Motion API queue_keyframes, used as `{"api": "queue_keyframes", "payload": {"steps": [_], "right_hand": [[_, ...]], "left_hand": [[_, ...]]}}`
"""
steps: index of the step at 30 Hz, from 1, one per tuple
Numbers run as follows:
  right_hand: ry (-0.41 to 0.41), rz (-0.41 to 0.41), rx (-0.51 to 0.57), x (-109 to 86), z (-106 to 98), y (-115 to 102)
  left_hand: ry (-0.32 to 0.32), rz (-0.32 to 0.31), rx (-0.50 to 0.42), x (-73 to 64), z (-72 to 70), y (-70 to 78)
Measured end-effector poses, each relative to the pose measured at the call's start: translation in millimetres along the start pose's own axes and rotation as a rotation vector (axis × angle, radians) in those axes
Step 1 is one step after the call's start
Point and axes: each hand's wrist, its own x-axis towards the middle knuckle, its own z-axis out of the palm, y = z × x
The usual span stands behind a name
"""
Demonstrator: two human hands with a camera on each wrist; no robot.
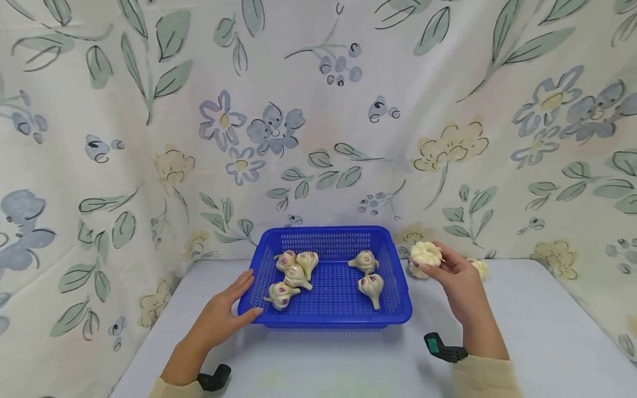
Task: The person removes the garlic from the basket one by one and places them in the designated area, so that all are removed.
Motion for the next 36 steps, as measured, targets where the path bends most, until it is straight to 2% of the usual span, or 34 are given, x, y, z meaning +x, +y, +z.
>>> {"api": "queue_keyframes", "payload": {"steps": [6,12,24,29,32,36], "right_hand": [[0.019,0.055,-0.068,-7.1,-8.4,16.6],[0.043,0.144,-0.131,-10.8,-11.0,27.5],[0.062,0.222,-0.032,-8.9,-16.6,51.1],[0.069,0.278,-0.104,-9.3,-18.0,60.9],[0.067,0.284,-0.152,-9.0,-18.9,64.6],[0.073,0.239,-0.187,-9.1,-20.3,67.4]], "left_hand": [[0.011,0.008,-0.009,-0.2,-0.5,0.3],[0.009,0.019,-0.013,0.4,0.6,-0.3],[-0.001,-0.006,-0.012,0.3,-0.8,0.5],[-0.004,-0.006,-0.018,0.0,-1.7,1.4],[-0.003,-0.003,-0.023,0.1,-2.0,1.5],[-0.001,0.006,-0.015,0.7,-1.5,1.1]]}}
